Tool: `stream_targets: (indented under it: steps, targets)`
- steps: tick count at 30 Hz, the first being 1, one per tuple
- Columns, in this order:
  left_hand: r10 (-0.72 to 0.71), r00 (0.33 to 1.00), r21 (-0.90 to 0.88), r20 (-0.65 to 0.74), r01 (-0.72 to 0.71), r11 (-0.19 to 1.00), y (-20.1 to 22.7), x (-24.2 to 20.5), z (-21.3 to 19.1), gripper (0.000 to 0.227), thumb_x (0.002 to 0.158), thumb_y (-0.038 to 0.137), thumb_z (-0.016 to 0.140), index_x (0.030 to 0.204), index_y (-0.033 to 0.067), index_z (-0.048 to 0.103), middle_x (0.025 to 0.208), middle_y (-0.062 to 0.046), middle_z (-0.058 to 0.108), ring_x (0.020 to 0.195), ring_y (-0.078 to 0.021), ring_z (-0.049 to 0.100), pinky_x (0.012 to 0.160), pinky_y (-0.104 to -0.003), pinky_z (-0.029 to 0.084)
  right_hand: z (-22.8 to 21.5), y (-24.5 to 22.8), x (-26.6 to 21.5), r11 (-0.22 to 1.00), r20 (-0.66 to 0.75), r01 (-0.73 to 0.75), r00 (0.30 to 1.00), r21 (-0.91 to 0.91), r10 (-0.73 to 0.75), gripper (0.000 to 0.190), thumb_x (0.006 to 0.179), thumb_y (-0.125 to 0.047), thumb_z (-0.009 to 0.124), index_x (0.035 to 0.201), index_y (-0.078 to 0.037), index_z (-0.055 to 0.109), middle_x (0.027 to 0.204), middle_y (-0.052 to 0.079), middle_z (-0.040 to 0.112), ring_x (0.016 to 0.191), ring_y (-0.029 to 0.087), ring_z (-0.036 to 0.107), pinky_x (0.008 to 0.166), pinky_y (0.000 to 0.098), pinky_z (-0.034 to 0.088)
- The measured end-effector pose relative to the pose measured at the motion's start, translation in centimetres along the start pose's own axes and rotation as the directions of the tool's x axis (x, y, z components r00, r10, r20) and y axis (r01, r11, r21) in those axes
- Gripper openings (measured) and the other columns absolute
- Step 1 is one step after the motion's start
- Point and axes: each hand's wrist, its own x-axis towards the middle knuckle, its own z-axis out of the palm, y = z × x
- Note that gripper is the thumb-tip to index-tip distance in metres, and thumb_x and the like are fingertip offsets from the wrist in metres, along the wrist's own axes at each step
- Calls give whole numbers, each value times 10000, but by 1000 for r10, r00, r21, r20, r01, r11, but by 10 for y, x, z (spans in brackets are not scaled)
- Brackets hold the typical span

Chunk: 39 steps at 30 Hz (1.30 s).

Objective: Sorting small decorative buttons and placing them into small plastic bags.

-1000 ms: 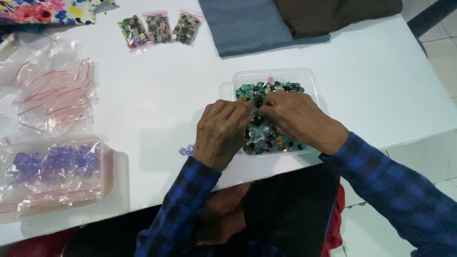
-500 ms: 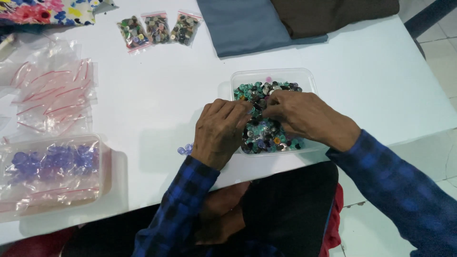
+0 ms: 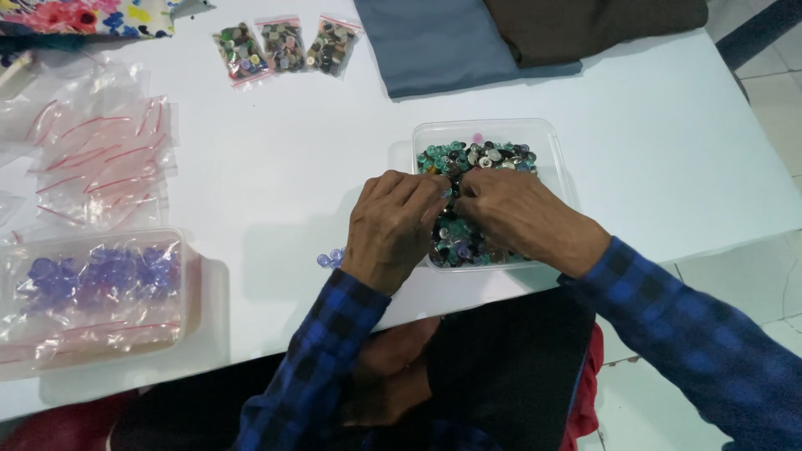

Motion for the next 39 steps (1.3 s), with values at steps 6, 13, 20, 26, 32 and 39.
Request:
stream_targets:
  steps: [6, 13, 20, 26, 32, 39]
  targets:
    - [17, 1000, 17, -11, -17, 1000, 0, -1, -2, 123, 905, 190, 759, 976, 142, 671, 852, -41, 701, 873, -256, 674, 862, -423, 519, -17, 3, -8, 921, -15, -124, 990, 370, 140, 154, 921, -142, 667, 1053, -148, 746, 1020, 152, 664, 823, 401, 669, 646, 521, 570]
    - [15, 1000, -8, -16, -16, 1000, 4, 3, -3, 105, 928, 226, 748, 998, 163, 702, 866, -31, 739, 952, -249, 704, 971, -471, 455, -55, -5, 0, 525, 2, -171, 952, 834, 306, 124, 901, -90, 731, 990, -27, 790, 838, 175, 685, 705, 235, 638, 592, 362, 544]
    - [22, 1000, -32, 5, -22, 999, 2, 6, -2, 102, 906, 168, 759, 994, 152, 710, 855, -49, 761, 962, -251, 714, 1004, -518, 427, -39, -3, 4, 57, 160, -186, 936, 981, 313, 145, 908, -38, 707, 979, 76, 761, 740, 140, 654, 679, 158, 629, 536, 259, 558]
    - [9, 1000, -43, -2, -9, 999, -1, 3, 2, 113, 904, 174, 768, 1004, 154, 720, 834, -41, 767, 973, -237, 721, 1020, -524, 417, -38, 0, 0, -159, 314, -279, 908, 947, 278, 204, 921, -19, 664, 1064, 111, 730, 872, 214, 734, 805, 237, 751, 730, 335, 669]
    - [5, 1000, -25, -19, -6, 1000, 0, 2, 3, 98, 906, 188, 777, 970, 153, 711, 803, -29, 763, 967, -216, 721, 1020, -498, 429, -41, -1, -1, -213, 363, -309, 882, 927, 301, 176, 907, 19, 667, 1052, 103, 721, 926, 210, 753, 851, 252, 761, 773, 347, 669]
    - [177, 960, 90, -217, -161, 983, 10, 9, -8, 78, 898, 84, 748, 961, 125, 728, 888, -50, 759, 881, -199, 716, 1057, -471, 415, -65, -20, 4, -146, 294, -257, 874, 955, 388, 216, 891, 41, 668, 1091, 116, 703, 909, 232, 742, 853, 284, 761, 801, 384, 669]
